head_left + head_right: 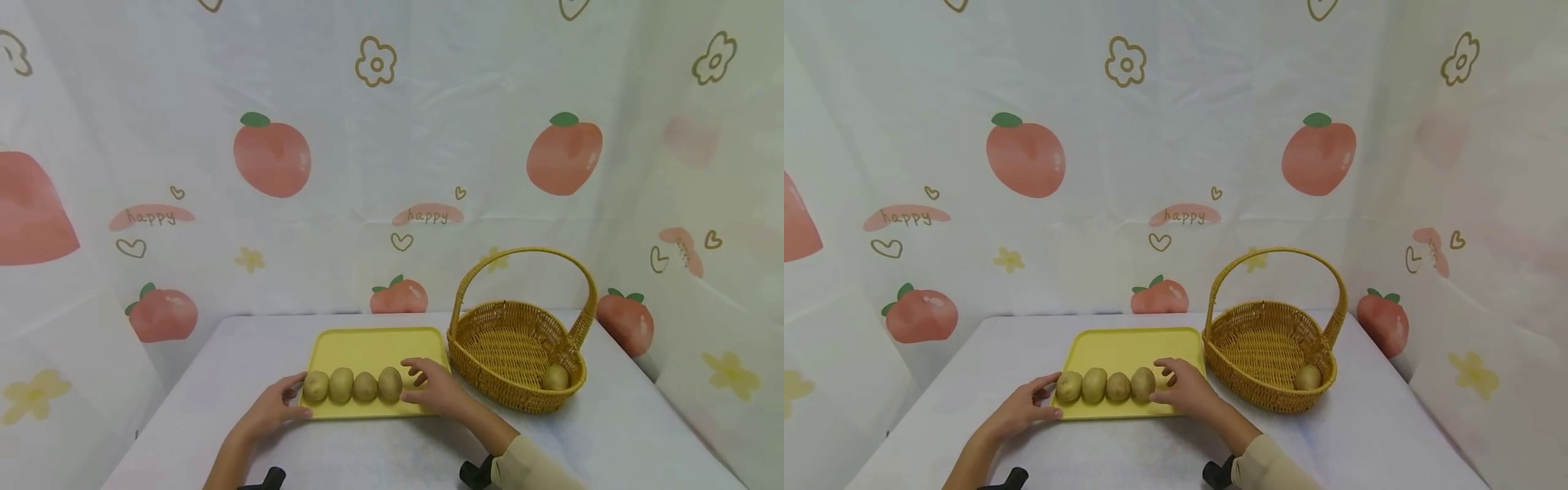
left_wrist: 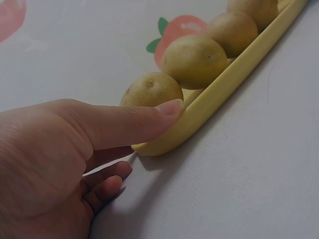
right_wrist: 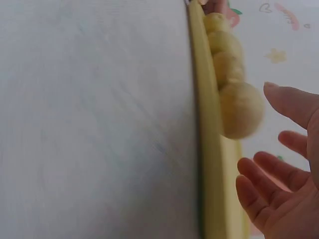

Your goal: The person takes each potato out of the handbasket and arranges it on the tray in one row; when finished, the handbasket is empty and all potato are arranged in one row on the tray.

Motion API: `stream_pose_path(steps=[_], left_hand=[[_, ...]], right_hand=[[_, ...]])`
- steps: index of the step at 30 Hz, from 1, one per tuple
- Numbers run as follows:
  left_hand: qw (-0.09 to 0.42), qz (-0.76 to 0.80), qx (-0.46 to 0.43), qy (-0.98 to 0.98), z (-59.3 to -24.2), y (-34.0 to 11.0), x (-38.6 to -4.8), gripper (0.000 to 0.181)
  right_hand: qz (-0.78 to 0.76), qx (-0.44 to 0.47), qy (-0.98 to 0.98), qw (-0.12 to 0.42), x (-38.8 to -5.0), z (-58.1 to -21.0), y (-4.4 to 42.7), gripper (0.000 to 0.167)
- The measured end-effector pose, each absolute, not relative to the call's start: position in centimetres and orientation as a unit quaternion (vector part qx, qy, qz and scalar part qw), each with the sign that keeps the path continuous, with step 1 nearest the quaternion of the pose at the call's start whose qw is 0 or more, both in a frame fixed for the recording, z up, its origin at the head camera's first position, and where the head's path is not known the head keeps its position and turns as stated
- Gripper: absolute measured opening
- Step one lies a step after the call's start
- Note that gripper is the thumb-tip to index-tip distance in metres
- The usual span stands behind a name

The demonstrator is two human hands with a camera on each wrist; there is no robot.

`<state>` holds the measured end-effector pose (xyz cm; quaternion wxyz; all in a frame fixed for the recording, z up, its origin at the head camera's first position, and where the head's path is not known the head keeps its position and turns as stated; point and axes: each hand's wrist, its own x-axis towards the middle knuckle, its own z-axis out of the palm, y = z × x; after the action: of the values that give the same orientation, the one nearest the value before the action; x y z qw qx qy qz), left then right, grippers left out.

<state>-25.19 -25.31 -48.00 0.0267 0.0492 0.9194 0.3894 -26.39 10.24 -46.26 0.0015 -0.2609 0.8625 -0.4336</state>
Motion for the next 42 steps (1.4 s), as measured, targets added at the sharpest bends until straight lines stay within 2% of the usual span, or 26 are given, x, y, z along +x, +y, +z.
stream_pose_path(steps=[10, 20, 27, 36, 42], left_hand=[[0.025, 0.389, 0.049, 0.92, -47.9, -25.3, -25.1, 0.085], [0.024, 0.395, 0.054, 0.917, -47.9, -25.3, -25.0, 0.084], [0.021, 0.394, 0.055, 0.917, -47.8, -25.2, -24.9, 0.085], [0.024, 0.395, 0.055, 0.917, -47.8, -25.1, -24.9, 0.085], [0.03, 0.395, 0.047, 0.917, -47.9, -25.1, -25.0, 0.086]], right_hand=[[-0.407, -0.304, 0.861, 0.024, -26.2, -40.6, 16.1, 0.042], [-0.348, -0.302, 0.883, 0.085, -27.5, -36.3, 22.7, 0.045], [-0.361, -0.242, 0.89, 0.138, -28.0, -35.7, 26.4, 0.054], [-0.349, -0.196, 0.9, 0.173, -28.0, -37.2, 30.2, 0.063], [-0.32, -0.166, 0.913, 0.189, -27.7, -37.8, 31.3, 0.062]])
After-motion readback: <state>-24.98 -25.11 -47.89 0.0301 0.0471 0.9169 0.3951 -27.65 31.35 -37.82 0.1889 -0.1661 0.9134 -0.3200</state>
